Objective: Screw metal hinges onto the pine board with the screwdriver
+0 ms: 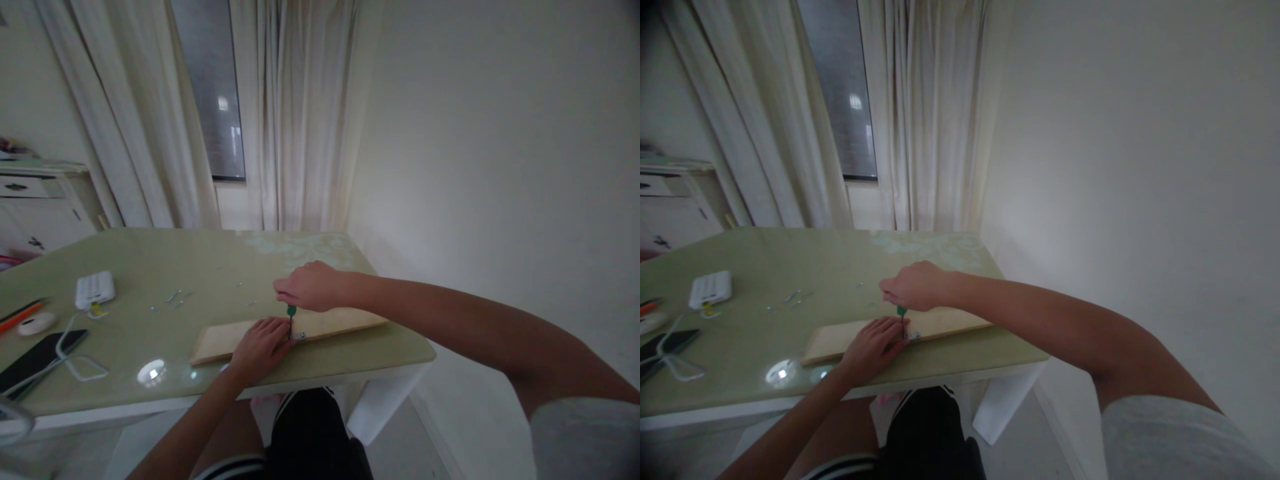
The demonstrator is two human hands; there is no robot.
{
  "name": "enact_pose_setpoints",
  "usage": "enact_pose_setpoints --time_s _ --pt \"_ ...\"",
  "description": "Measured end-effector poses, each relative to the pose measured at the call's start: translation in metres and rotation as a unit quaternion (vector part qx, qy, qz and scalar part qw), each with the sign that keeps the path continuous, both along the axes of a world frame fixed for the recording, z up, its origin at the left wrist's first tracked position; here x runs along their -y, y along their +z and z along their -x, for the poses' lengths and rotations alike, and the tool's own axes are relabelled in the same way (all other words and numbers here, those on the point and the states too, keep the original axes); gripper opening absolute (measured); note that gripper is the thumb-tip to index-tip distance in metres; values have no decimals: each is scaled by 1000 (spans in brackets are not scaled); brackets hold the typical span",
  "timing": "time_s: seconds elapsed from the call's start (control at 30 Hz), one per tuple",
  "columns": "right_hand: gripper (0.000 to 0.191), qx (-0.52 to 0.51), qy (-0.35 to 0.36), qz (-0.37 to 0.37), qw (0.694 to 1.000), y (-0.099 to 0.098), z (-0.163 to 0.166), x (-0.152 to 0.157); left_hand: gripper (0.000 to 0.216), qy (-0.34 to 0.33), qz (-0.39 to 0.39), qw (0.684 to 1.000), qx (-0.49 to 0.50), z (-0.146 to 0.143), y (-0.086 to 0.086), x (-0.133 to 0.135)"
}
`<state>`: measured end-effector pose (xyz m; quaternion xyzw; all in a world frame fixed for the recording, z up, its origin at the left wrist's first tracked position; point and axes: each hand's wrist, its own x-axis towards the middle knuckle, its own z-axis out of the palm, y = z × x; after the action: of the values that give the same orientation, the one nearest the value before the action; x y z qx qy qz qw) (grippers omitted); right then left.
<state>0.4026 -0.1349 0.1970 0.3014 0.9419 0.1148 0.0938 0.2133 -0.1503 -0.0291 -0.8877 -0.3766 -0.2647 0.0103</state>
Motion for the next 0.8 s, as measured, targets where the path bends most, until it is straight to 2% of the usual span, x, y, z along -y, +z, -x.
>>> enact_pose_setpoints --time_s 0.07,0.13,0.23,0.3,0.37,0.43,0.5,0.57,0.6,0.73,0.8 --pt "31 5 93 27 995 1 -2 -1 22 1 19 1000 3 0 2 -1" --pt "29 -5 137 46 990 3 -4 -3 20 -8 52 999 11 0 6 -4" --pt "31 -18 86 61 994 5 -6 -6 18 -51 109 992 21 1 15 -14" --pt "39 -13 18 41 999 4 -4 -5 20 -86 140 986 13 2 21 -23" --pt "47 -5 -19 5 1000 2 -2 -2 21 -114 166 979 10 4 24 -30" --pt "41 -5 7 -8 1000 0 -1 1 20 -129 190 973 28 6 25 -34" --pt "30 -10 79 9 997 -2 -3 2 20 -132 211 967 50 9 24 -36" --pt "32 -19 118 24 993 -2 -4 1 20 -135 228 962 62 10 24 -37" --pt "34 -24 107 22 994 -3 -3 0 21 -139 235 960 63 11 24 -37" --pt "52 -25 -35 -21 999 -5 2 -1 22 -151 251 954 62 11 24 -39" --pt "46 -17 -9 -22 1000 -3 4 0 22 -142 258 954 63 10 22 -40"
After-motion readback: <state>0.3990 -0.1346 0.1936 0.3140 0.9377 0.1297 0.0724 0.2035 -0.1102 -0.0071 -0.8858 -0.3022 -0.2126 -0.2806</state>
